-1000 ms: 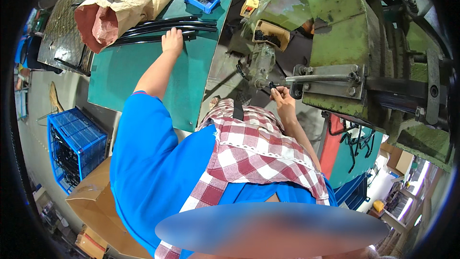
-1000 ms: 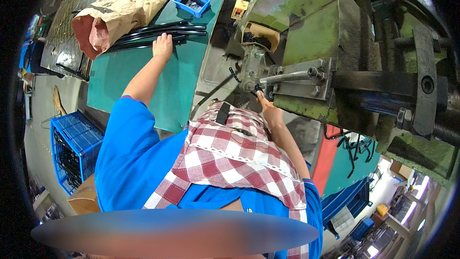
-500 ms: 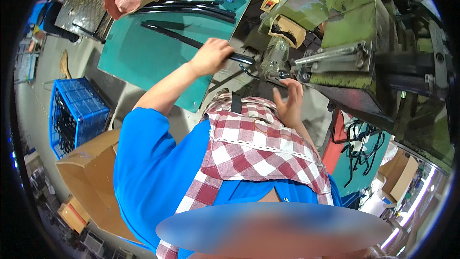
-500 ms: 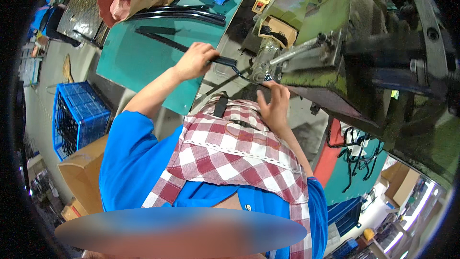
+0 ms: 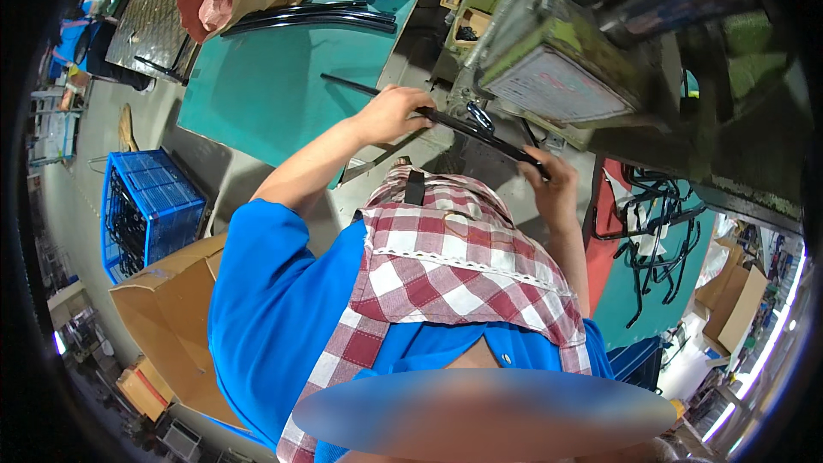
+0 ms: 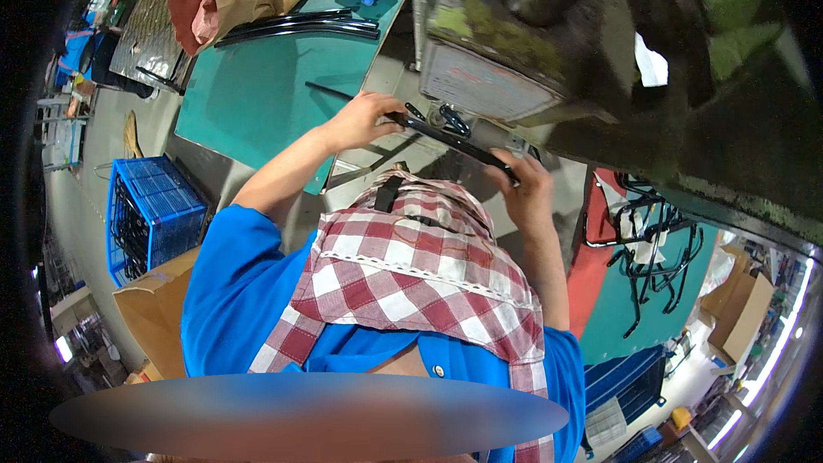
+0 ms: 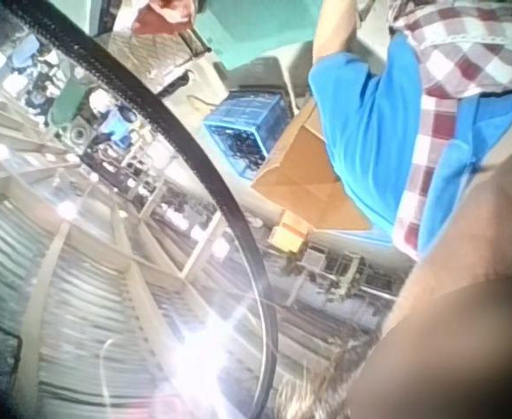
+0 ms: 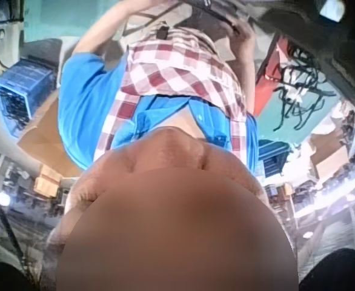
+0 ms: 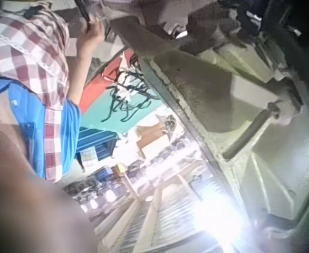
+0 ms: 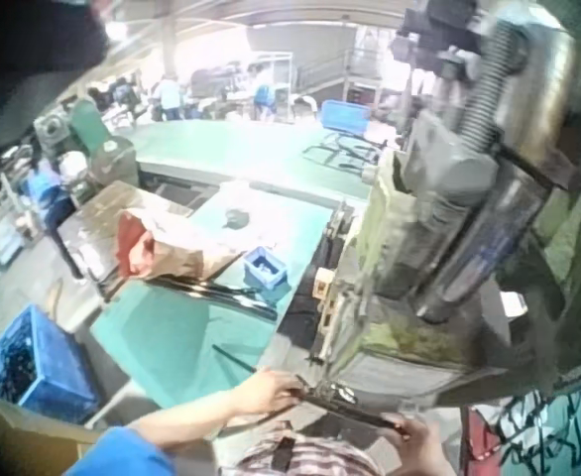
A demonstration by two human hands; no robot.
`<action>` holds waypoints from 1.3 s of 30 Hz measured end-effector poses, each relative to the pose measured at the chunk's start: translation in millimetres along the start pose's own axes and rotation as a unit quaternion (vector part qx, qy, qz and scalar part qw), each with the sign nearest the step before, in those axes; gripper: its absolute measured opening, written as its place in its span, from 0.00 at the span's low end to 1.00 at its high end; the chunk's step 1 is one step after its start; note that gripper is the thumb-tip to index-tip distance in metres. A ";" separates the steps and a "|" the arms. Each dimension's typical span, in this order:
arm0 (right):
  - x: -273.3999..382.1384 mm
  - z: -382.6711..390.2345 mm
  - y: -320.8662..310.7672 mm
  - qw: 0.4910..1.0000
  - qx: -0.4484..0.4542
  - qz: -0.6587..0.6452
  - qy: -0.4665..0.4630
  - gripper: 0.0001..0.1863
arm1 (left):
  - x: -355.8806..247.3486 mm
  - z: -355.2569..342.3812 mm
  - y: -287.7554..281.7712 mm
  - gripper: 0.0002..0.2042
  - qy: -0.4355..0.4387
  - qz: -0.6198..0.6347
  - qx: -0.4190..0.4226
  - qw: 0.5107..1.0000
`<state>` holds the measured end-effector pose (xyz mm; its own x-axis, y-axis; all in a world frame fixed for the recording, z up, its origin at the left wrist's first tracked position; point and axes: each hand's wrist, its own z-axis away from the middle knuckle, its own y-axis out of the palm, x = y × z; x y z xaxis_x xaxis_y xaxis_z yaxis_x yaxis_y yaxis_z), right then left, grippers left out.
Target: The person repeatedly picks up black metal rods, inserts them into a manual bending machine, and operates the lever to bend them. Finished bent rods are placed into a blue crate on the floor.
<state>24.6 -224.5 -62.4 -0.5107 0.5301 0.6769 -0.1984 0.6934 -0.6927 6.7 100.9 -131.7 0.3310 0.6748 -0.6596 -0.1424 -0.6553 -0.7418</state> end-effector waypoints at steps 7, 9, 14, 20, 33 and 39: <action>-26.0 16.4 -17.3 0.962 -0.093 -0.128 0.221 0.13 | -1.0 -21.1 -10.6 0.15 -0.058 0.149 0.169 0.973; -31.8 19.5 -17.5 0.953 -0.113 -0.162 0.230 0.13 | -0.1 -28.0 -12.4 0.15 -0.077 0.193 0.206 0.956; -18.0 11.7 -18.2 0.982 -0.166 0.011 0.083 0.10 | -27.7 -47.6 -29.4 0.16 -0.169 0.255 0.258 0.916; -12.1 12.5 -25.8 0.986 -0.054 0.136 0.082 0.18 | -29.6 -54.6 -35.0 0.12 -0.158 0.249 0.210 0.932; -30.2 17.2 -45.0 0.978 -0.043 0.175 0.109 0.20 | -32.5 -94.3 -33.9 0.12 -0.082 0.209 0.216 0.950; -30.1 17.6 -38.9 0.983 -0.066 0.149 0.085 0.17 | -32.3 -92.0 -38.8 0.16 -0.101 0.282 0.220 0.929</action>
<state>33.0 -276.0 -60.3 -0.3807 0.7850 0.4887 0.0555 0.5469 -0.8353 87.4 73.3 -70.5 -0.0866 0.3457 -0.9343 -0.6216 -0.7517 -0.2205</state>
